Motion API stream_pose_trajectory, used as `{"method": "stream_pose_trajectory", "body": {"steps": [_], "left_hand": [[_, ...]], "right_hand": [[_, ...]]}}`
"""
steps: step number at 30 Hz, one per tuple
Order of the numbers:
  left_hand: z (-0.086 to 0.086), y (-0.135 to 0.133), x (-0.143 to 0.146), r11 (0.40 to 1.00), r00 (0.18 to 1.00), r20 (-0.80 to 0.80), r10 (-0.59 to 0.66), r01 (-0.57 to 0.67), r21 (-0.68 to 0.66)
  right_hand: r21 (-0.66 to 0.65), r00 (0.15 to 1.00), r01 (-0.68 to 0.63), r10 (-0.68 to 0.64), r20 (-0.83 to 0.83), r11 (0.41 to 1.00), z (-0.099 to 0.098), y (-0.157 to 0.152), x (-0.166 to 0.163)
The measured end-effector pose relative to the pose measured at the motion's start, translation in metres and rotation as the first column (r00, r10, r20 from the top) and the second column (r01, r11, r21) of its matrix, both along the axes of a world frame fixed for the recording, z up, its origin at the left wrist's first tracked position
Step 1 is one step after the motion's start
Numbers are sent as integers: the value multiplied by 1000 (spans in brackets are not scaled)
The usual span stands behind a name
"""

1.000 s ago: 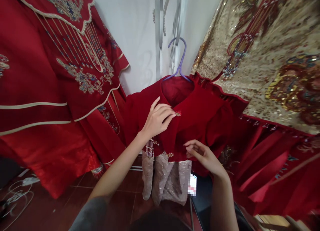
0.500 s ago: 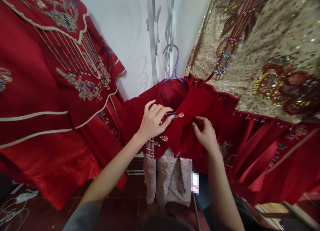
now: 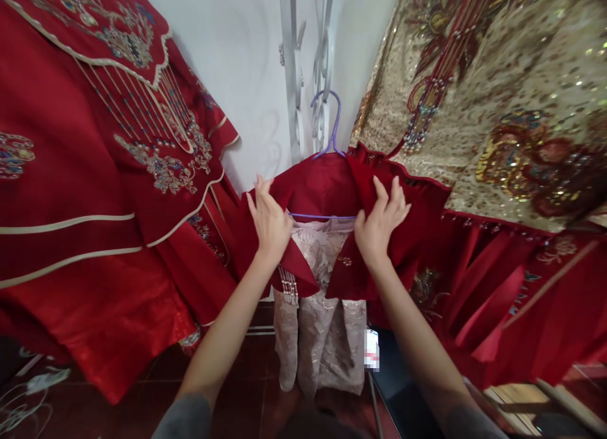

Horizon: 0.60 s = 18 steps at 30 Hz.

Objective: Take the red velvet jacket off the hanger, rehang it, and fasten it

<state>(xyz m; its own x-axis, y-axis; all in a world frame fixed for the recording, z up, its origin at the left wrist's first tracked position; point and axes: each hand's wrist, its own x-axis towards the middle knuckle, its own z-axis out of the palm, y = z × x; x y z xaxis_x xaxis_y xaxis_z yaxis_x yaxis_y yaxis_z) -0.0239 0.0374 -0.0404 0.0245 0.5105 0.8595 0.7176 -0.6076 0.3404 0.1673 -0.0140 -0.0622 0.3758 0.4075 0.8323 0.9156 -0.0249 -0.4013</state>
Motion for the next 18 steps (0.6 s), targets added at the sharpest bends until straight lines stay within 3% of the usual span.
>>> {"method": "stream_pose_trajectory", "body": {"steps": [5, 9, 12, 15, 18], "left_hand": [[-1, 3, -36, 999, 995, -86, 43, -44, -4], [-13, 1, -34, 998, 986, -149, 70, -70, 8], [-18, 3, -33, 997, 992, -105, 73, -74, -8], [-14, 8, -40, 997, 996, -54, 70, -72, -41], [1, 10, -52, 992, 994, -40, 100, -103, -78]], "right_hand": [[17, 999, 39, -38, -6, 999, 2, -21, 43], [-17, 997, -23, 21, -76, 1000, 4, -32, 62], [-33, 996, 19, -21, -89, 999, 4, -36, 75], [-139, 996, 40, -50, -72, 990, 4, -34, 94], [-232, 999, -8, 0, -34, 973, 13, -27, 117]]}}
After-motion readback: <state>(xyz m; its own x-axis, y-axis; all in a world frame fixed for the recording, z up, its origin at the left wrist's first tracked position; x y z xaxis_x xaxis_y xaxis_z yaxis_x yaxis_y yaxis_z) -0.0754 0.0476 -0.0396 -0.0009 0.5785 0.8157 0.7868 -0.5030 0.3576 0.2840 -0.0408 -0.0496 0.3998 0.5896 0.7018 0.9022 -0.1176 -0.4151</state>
